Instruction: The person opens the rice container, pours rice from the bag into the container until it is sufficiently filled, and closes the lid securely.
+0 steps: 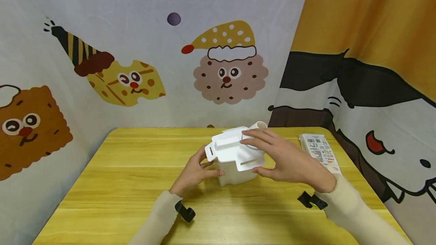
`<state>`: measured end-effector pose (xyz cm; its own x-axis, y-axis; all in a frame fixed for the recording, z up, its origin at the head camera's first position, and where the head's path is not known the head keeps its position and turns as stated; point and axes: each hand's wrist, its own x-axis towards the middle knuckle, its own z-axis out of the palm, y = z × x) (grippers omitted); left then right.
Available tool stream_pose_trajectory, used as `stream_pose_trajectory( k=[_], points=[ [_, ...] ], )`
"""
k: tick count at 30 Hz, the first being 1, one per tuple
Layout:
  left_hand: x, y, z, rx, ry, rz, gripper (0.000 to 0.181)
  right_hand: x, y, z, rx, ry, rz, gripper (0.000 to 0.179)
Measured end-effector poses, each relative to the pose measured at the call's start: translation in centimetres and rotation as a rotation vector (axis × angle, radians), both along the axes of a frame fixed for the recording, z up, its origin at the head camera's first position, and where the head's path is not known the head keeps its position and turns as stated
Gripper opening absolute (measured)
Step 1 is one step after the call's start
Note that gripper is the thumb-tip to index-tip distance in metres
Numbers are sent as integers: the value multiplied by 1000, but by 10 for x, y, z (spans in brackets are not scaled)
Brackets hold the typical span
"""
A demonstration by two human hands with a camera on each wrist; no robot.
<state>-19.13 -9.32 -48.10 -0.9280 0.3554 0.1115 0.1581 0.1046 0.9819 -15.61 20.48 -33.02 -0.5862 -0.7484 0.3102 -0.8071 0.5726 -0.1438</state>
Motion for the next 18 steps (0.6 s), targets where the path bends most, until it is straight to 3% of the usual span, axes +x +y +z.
stream_pose_trajectory(
  k=[18],
  points=[
    [-1,-1,-2,-6,2,-9,86,-1,-18,-15,93,24,59,53]
  ],
)
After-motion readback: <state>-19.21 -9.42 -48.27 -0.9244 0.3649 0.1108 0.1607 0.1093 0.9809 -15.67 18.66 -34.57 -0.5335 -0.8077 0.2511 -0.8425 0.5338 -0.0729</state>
